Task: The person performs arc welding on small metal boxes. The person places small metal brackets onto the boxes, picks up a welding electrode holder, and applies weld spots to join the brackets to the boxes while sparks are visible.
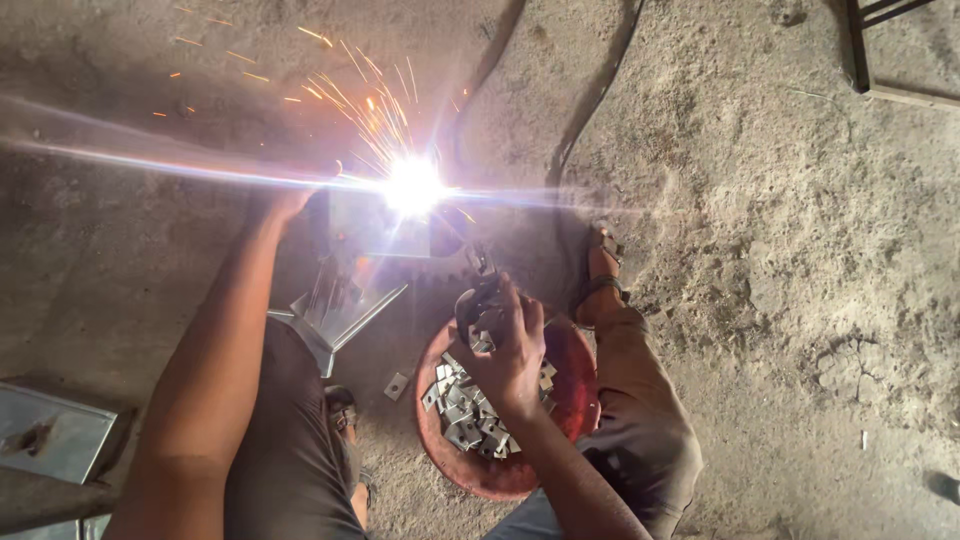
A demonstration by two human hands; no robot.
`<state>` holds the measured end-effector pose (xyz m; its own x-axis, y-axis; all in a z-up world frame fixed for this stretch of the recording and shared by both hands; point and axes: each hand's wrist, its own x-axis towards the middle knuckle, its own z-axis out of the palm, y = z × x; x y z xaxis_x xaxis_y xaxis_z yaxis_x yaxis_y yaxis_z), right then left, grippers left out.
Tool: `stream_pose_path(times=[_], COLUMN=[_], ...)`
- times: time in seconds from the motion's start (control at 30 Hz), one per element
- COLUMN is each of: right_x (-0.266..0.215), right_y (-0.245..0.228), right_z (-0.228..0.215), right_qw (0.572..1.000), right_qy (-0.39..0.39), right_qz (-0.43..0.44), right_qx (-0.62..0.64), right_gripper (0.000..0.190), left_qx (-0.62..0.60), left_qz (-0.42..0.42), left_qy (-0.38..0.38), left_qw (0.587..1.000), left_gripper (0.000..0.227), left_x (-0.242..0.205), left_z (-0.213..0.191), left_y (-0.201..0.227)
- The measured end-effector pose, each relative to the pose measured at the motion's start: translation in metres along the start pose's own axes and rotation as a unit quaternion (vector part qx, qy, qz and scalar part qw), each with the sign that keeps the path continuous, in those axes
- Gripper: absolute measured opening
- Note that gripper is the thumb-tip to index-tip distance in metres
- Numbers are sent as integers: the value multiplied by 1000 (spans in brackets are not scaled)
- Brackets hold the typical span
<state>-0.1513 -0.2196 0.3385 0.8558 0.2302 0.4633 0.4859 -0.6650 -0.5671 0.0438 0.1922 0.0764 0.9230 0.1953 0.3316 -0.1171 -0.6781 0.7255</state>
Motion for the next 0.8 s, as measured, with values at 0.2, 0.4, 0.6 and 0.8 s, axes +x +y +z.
stream_pose_path(times=[0.2,0.4,0.6,0.8], right_x=[-1,0,2,2], right_y=[4,0,-3,-6], right_z=[4,4,2,-2], right_qw=[995,999,995,999], right_qy=[18,-3,4,39], right_qz=[-87,-34,-70,17], right_qx=[-34,-8,-71,18], right_gripper=[85,94,60,90], left_qx=[-107,-45,78,-120], left_qz=[-161,-96,-58,-150], left_qy=[-50,-69,-77,-58], left_qw=[980,992,992,980], left_gripper=[47,43,38,37], left_x=[1,3,5,2], left_z=[14,12,6,-11], left_y=[-24,-27,-31,13])
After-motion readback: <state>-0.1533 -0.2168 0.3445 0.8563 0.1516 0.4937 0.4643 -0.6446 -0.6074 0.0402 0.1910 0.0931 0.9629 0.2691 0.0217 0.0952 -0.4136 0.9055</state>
